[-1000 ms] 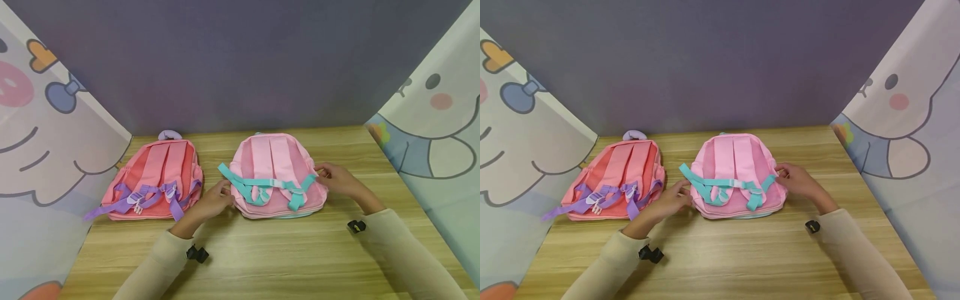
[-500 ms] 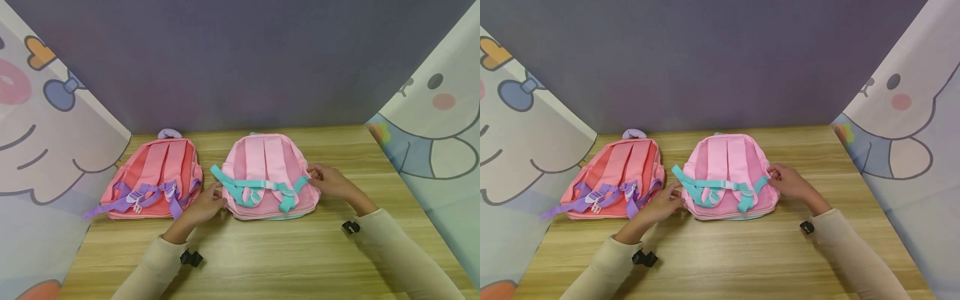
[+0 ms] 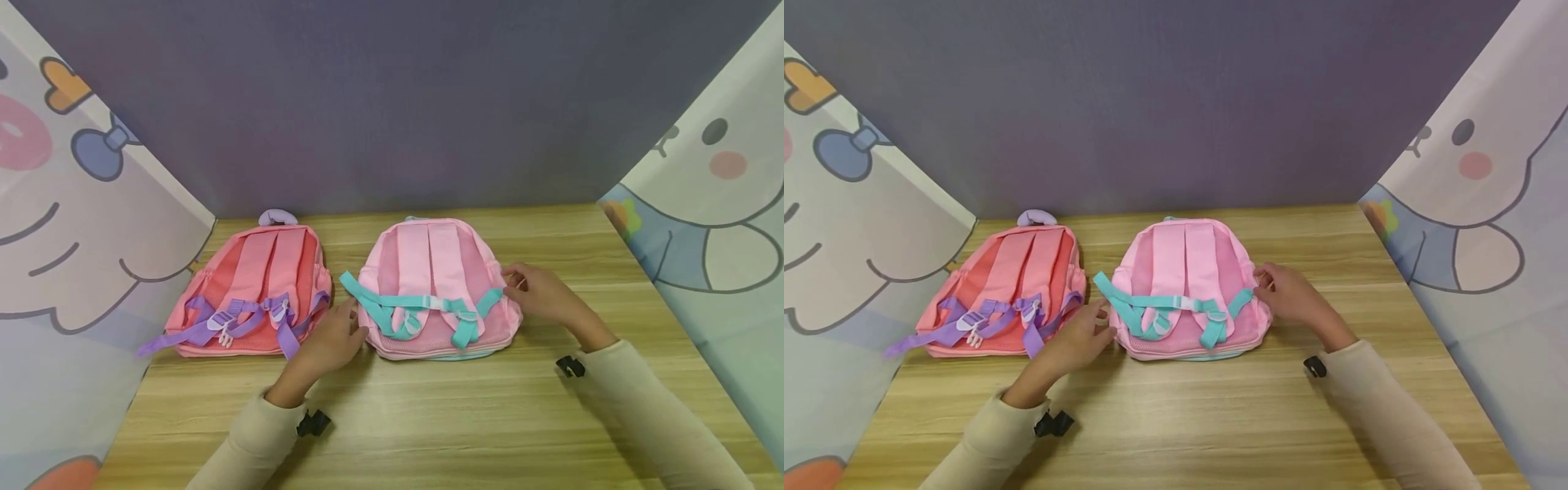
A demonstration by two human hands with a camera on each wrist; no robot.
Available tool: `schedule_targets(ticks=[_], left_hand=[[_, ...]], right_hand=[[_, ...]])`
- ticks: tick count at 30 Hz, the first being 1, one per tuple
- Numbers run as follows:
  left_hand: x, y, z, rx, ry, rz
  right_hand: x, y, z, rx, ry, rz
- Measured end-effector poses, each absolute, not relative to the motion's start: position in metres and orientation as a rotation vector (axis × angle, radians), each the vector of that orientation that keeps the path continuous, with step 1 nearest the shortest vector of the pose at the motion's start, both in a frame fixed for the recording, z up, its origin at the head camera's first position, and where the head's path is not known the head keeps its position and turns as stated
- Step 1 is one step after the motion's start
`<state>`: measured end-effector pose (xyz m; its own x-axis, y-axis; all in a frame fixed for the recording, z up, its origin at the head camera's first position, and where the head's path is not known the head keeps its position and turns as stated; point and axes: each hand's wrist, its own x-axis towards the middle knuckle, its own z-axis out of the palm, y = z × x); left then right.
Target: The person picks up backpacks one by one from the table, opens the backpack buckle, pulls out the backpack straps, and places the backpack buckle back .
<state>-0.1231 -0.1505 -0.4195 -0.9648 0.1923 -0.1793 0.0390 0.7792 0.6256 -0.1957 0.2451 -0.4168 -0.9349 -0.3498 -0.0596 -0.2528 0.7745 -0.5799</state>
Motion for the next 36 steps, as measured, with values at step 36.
schedule_targets(ticks=[36], left_hand=[[-0.162,-0.05,-0.418,0.838,3.012,0.362]], right_hand=[[-0.189,0.155,-0.424,-0.905,2.894,-0.604]])
